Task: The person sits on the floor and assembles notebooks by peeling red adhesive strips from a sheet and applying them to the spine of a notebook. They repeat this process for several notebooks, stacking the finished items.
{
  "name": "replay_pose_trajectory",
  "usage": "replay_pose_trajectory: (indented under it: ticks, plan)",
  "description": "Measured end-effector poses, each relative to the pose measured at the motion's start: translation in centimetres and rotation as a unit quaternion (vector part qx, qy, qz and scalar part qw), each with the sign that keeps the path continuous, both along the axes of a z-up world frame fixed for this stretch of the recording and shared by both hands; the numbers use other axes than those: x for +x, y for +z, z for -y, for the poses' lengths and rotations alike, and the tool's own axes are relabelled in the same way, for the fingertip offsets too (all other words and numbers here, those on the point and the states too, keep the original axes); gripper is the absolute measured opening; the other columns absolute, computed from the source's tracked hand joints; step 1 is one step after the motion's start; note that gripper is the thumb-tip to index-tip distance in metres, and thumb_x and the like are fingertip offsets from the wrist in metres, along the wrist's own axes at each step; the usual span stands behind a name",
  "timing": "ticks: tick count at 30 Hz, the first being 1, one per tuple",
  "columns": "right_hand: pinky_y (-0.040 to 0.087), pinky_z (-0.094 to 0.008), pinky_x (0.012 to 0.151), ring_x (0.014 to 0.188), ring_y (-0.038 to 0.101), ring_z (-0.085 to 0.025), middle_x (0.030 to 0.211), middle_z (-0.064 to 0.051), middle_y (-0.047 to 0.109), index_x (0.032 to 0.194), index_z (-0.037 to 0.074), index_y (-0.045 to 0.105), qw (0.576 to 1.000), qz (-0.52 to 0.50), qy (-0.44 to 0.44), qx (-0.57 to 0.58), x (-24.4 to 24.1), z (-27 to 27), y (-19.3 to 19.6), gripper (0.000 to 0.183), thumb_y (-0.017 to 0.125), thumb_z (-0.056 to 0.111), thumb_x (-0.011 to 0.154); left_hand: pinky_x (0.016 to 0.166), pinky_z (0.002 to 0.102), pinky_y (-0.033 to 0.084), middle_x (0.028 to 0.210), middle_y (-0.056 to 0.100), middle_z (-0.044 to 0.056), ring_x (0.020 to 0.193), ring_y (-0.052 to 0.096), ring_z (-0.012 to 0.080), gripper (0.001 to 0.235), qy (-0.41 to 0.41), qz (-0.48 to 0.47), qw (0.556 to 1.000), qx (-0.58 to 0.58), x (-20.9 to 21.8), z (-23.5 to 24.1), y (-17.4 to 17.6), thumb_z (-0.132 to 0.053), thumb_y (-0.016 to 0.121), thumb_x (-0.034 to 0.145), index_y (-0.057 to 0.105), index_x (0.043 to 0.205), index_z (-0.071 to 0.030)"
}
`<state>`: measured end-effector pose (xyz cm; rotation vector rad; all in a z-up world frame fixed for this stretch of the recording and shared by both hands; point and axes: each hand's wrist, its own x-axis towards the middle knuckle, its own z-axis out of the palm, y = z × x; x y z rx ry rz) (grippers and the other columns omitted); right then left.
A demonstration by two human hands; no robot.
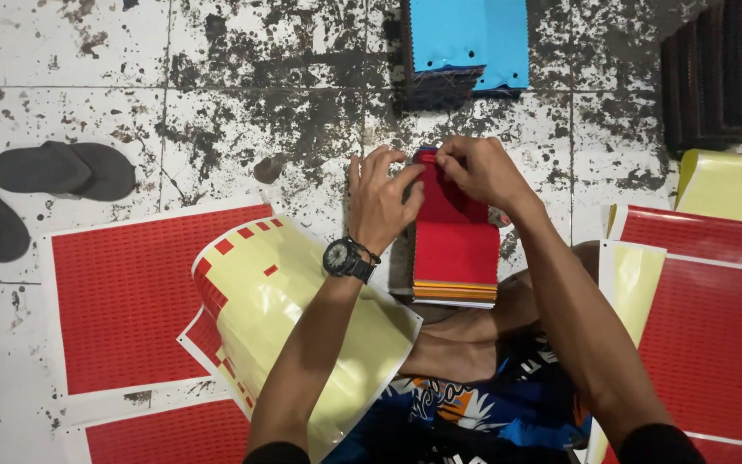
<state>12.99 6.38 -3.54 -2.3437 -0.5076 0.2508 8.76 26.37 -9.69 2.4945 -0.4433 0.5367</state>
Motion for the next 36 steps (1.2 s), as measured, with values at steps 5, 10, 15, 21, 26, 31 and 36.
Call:
replay_pose_trajectory:
  ticks: [5,10,15,21,26,31,36]
  plan:
    - [0.057,-0.05,0.07,0.079,0.074,-0.039,0.076,-0.018,0.075,0.101,0.001,0.075,1.0,-0.001,-0.013,-0.01,0.1,0.0,-0.2,0.016,0.066,0.013,0.097,0.103,0.065,0.037,0.112,0.059,0.004,0.124,0.055,0.0336,0.019,-0.004,0.005,1.0,0.003,0.0,0.0,-0.1,-0.03,0.064,0.093,0.074,0.107,-0.022]
    - [0.057,-0.049,0.071,0.082,0.075,-0.039,0.08,-0.017,0.076,0.101,0.005,0.076,0.999,0.003,-0.036,-0.034,0.0,-0.4,-2.0,0.017,0.066,0.019,0.096,0.105,0.067,0.037,0.112,0.059,0.004,0.125,0.055,0.0325,0.021,0.0,0.01,1.0,0.012,0.0,0.2,-0.1,-0.029,0.066,0.09,0.073,0.109,-0.021]
    - [0.06,-0.048,0.068,0.081,0.075,-0.037,0.083,-0.015,0.076,0.101,0.01,0.076,0.992,0.019,-0.082,-0.09,-0.4,-1.1,-2.8,0.02,0.067,0.026,0.095,0.1,0.074,0.035,0.106,0.052,0.002,0.123,0.051,0.0331,0.032,0.019,0.001,0.995,0.101,-0.3,0.3,0.9,-0.03,0.058,0.09,0.069,0.12,-0.03]
    - [0.062,-0.046,0.071,0.096,0.072,-0.037,0.096,-0.013,0.069,0.103,0.01,0.075,0.959,0.181,-0.077,-0.203,0.6,-0.8,-0.4,0.023,0.08,0.026,0.087,0.097,0.082,0.033,0.107,0.051,0.004,0.125,0.05,0.0357,0.038,0.018,-0.053,0.992,0.11,-0.5,0.6,2.5,-0.032,0.054,0.089,0.068,0.124,-0.031]
    - [0.059,-0.047,0.073,0.087,0.07,-0.035,0.091,-0.01,0.066,0.102,0.015,0.078,0.951,0.262,-0.003,-0.165,1.6,0.8,-3.6,0.022,0.085,0.02,0.081,0.097,0.083,0.033,0.117,0.051,0.006,0.126,0.048,0.036,0.041,0.003,-0.069,0.994,0.088,-0.4,0.5,2.4,-0.028,0.058,0.088,0.066,0.128,-0.028]
    - [0.058,-0.036,0.073,0.077,0.073,-0.022,0.078,0.0,0.071,0.084,0.026,0.077,0.897,0.419,0.001,-0.139,0.1,0.8,-3.4,0.014,0.071,0.025,0.097,0.102,0.076,0.035,0.125,0.053,0.009,0.125,0.054,0.0368,0.052,-0.018,-0.112,0.992,-0.053,-0.3,0.1,3.0,-0.018,0.063,0.085,0.061,0.137,-0.019]
    - [0.054,-0.035,0.081,0.09,0.067,-0.019,0.094,0.002,0.069,0.084,0.022,0.07,0.848,0.51,0.006,-0.145,0.1,1.0,-5.0,0.015,0.068,0.023,0.098,0.104,0.058,0.045,0.122,0.056,0.014,0.12,0.059,0.0381,0.056,-0.021,-0.094,0.957,-0.273,-0.2,0.1,3.3,0.002,0.057,0.081,0.055,0.137,-0.006]
